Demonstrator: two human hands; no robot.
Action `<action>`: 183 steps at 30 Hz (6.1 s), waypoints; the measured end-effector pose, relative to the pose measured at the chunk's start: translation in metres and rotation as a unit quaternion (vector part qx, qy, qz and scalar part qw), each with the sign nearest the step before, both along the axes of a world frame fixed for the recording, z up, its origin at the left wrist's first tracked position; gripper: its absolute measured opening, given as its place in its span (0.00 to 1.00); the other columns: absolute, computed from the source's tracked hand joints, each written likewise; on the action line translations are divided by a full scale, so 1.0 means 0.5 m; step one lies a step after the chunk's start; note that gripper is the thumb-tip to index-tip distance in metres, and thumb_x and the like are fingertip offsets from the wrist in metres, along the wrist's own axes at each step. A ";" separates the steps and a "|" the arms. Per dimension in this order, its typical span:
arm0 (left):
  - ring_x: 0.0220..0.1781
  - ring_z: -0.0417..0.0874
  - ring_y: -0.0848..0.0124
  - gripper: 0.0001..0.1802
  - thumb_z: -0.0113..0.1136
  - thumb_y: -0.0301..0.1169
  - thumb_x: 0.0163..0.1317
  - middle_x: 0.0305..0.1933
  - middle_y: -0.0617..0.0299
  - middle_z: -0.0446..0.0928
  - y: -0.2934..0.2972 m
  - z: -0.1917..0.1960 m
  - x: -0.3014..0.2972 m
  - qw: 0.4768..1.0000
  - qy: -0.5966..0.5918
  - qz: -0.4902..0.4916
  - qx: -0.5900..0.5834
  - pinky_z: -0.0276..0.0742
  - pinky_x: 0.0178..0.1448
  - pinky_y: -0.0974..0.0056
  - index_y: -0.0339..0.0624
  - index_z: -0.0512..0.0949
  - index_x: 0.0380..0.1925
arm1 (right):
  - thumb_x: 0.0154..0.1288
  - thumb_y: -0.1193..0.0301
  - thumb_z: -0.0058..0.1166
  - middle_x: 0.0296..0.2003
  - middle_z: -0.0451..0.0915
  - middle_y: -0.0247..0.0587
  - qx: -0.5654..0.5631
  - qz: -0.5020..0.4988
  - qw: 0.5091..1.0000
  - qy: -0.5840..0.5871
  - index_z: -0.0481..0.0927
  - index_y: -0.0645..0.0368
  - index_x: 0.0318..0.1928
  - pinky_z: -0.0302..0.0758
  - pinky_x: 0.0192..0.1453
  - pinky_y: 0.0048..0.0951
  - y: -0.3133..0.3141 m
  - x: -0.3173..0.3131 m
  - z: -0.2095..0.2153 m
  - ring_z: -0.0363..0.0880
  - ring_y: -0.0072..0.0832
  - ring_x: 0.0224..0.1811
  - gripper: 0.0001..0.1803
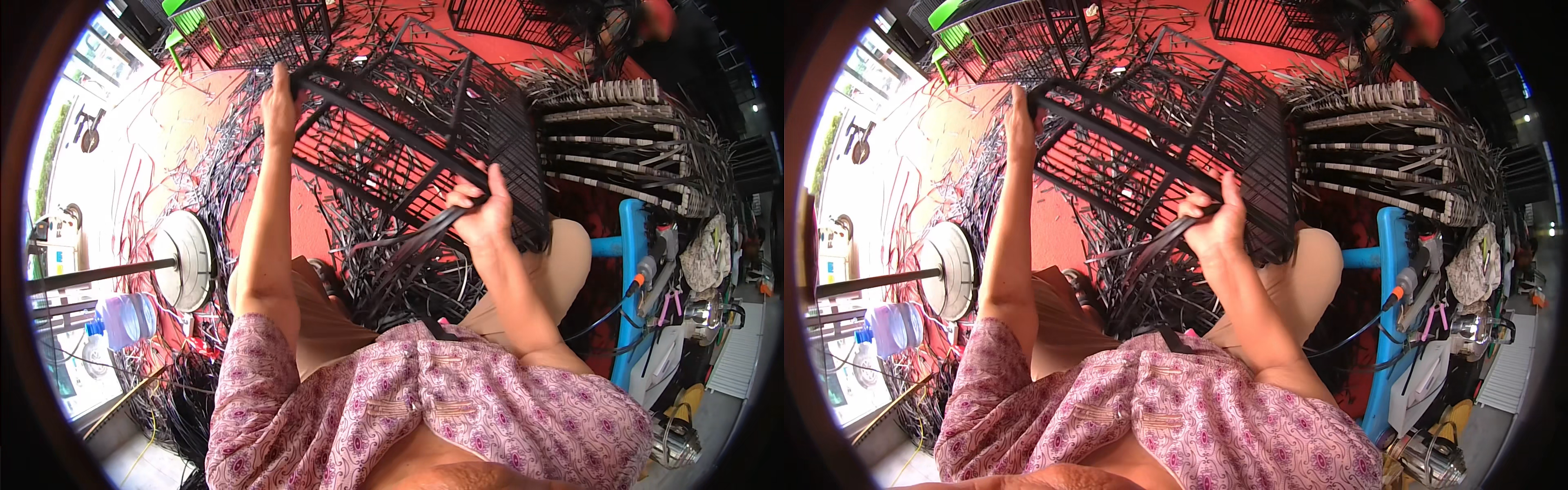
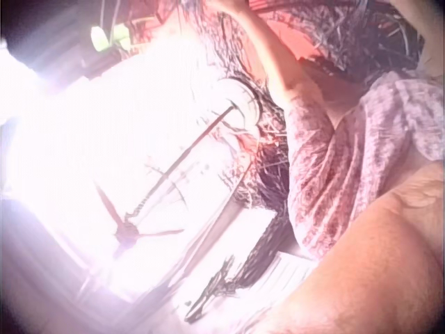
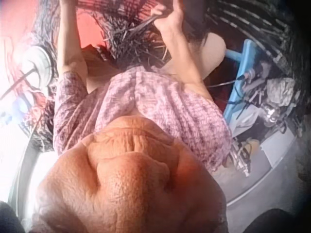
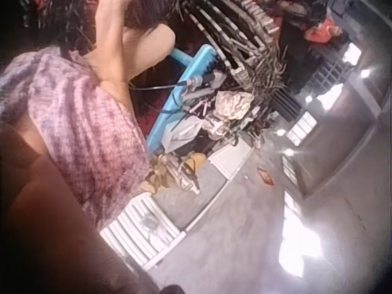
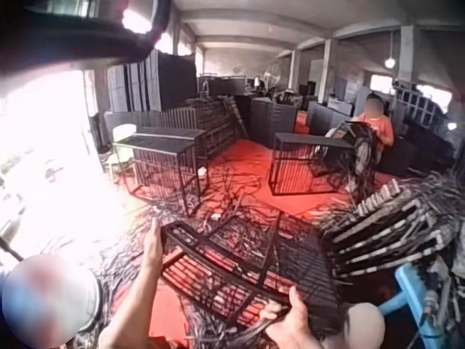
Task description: The person weaves black synthetic rope around a metal chair frame, using pliers to cut excess rope and a staple gun to secure the weave. They repeatedly wrap, staple, and trim the rope to attach it to the frame.
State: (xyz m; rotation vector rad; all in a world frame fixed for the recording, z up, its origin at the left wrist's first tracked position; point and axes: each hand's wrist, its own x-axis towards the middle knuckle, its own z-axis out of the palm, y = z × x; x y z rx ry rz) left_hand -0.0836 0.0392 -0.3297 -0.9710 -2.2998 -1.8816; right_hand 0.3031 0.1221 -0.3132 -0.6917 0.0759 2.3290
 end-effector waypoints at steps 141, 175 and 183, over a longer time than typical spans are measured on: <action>0.43 0.83 0.61 0.18 0.67 0.42 0.65 0.43 0.55 0.80 0.178 -0.565 0.144 0.810 -0.527 0.250 0.063 0.80 0.42 0.59 0.45 0.78 0.49 | 0.81 0.62 0.50 0.36 0.88 0.41 0.545 0.167 0.803 -0.174 0.84 0.65 0.47 0.80 0.50 0.27 0.097 -0.265 -0.001 0.86 0.26 0.38 0.17; 0.40 0.88 0.55 0.20 0.68 0.49 0.63 0.39 0.57 0.87 -0.268 0.092 0.582 0.896 0.235 -0.178 -0.332 0.81 0.41 0.53 0.46 0.87 0.43 | 0.79 0.64 0.52 0.23 0.74 0.29 0.414 0.172 0.892 -0.058 0.84 0.67 0.45 0.75 0.30 0.26 -0.029 -0.112 -0.043 0.74 0.21 0.23 0.16; 0.39 0.88 0.53 0.22 0.65 0.54 0.65 0.36 0.58 0.86 -0.260 0.093 0.596 0.885 0.269 -0.149 -0.351 0.80 0.40 0.50 0.47 0.86 0.42 | 0.80 0.64 0.52 0.30 0.84 0.33 0.559 0.190 0.807 -0.029 0.83 0.62 0.53 0.75 0.31 0.21 -0.033 0.013 0.174 0.83 0.21 0.29 0.15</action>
